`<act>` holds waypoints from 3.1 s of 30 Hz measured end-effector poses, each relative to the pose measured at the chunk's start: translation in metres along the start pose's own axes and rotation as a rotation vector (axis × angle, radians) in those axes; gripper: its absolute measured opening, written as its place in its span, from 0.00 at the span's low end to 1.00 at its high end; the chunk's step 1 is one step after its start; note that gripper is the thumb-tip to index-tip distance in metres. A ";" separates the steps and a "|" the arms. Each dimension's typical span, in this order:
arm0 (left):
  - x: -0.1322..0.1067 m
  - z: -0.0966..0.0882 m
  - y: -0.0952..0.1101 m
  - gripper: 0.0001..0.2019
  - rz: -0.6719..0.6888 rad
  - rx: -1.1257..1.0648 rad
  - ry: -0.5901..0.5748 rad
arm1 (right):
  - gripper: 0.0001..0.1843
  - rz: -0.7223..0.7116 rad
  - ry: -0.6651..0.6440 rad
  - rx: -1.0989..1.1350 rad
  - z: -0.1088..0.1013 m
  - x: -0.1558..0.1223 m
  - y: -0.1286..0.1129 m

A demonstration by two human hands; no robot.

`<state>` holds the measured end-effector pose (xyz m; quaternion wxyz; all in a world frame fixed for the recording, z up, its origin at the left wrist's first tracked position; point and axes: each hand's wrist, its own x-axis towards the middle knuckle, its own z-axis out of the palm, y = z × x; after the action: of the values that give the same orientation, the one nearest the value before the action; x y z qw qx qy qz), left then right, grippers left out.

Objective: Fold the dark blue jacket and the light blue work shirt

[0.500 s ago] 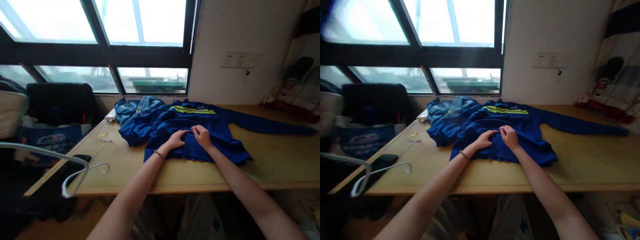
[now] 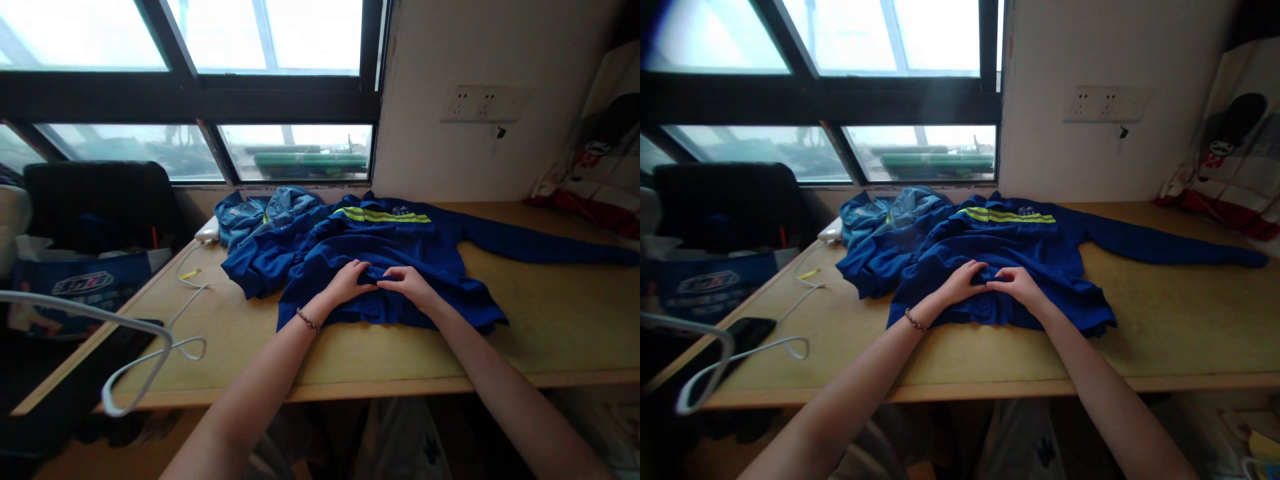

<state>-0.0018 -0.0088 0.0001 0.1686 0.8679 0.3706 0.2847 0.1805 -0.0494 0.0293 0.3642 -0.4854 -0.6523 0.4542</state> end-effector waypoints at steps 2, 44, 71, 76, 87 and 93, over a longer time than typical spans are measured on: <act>0.000 0.000 0.001 0.27 -0.015 0.006 0.003 | 0.18 0.164 -0.115 0.136 -0.007 -0.001 -0.002; -0.004 -0.011 0.049 0.07 -0.765 -1.230 0.033 | 0.19 0.151 0.014 0.290 -0.013 0.000 0.002; -0.005 -0.002 0.049 0.08 -0.756 -1.115 0.032 | 0.10 -0.167 0.016 -0.207 0.001 -0.004 0.005; -0.005 0.000 0.050 0.09 -0.745 -1.122 0.086 | 0.12 -0.174 0.003 -0.226 0.000 -0.001 0.010; -0.006 0.006 0.046 0.15 -0.571 -1.101 0.061 | 0.17 -0.111 -0.107 -0.180 0.000 -0.004 0.004; -0.005 0.010 0.048 0.15 -0.470 -0.982 0.024 | 0.20 0.014 -0.160 -0.032 -0.002 0.000 0.008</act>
<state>0.0280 -0.0452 0.0146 0.6090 0.5774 0.3800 0.3890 0.1852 -0.0483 0.0226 0.3000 -0.4578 -0.6831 0.4835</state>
